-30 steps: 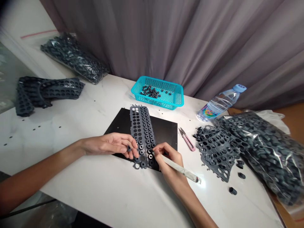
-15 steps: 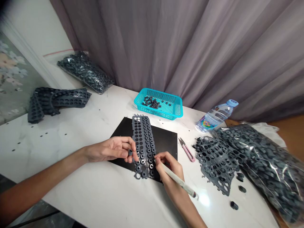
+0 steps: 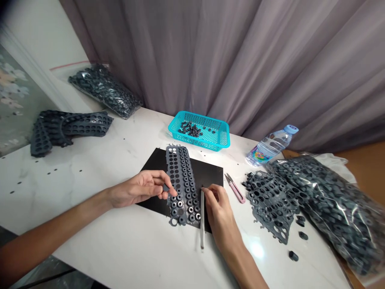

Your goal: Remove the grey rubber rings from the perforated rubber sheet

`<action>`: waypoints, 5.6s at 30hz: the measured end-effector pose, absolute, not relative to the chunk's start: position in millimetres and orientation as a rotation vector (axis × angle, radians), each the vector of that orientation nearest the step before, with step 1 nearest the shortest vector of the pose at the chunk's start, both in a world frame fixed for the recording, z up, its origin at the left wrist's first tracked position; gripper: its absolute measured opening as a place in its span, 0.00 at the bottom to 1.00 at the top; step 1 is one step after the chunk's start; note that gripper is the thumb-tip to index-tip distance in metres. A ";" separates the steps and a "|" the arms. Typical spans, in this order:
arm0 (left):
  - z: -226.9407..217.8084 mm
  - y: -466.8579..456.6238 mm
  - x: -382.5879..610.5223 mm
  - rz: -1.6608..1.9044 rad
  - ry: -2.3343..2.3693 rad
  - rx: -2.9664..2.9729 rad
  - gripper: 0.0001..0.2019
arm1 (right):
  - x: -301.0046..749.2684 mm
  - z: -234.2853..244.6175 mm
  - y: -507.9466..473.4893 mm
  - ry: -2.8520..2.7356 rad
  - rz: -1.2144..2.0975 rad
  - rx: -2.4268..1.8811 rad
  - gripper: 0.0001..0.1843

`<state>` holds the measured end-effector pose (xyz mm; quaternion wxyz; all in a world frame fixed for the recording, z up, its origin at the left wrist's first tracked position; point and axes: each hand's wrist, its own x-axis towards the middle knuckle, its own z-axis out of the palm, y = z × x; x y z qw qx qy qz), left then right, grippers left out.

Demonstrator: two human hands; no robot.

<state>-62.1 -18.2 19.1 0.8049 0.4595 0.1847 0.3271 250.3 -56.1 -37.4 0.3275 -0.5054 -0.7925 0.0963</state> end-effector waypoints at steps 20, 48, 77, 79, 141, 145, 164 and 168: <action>21.8 -32.0 -36.4 0.849 0.515 0.933 0.16 | 325.0 -47.1 -22.2 -2.113 -0.490 -1.939 0.19; 24.3 -45.3 -14.9 0.954 0.663 0.780 0.13 | 219.5 18.6 -85.0 -1.793 0.715 -1.075 0.20; 22.6 -47.3 -12.1 0.971 0.697 0.728 0.15 | 215.8 16.3 -85.4 -1.906 0.566 -0.994 0.23; 22.3 -47.4 -12.2 0.972 0.704 0.730 0.15 | 216.2 16.6 -85.4 -1.913 0.558 -1.002 0.23; 11.4 -48.8 -13.4 0.939 0.764 0.802 0.15 | 227.4 17.8 -78.4 -1.868 0.444 -1.070 0.20; 4.8 -29.7 -21.8 0.971 0.864 1.045 0.17 | 250.0 -1.3 -63.6 -1.877 0.382 -1.302 0.21; 20.9 126.6 -33.1 1.092 1.366 2.230 0.14 | 302.6 -68.5 -21.3 -1.964 -0.117 -1.495 0.23; -8.7 61.7 -52.7 0.872 1.411 2.283 0.19 | 301.2 -66.4 -22.8 -1.989 -0.155 -1.543 0.24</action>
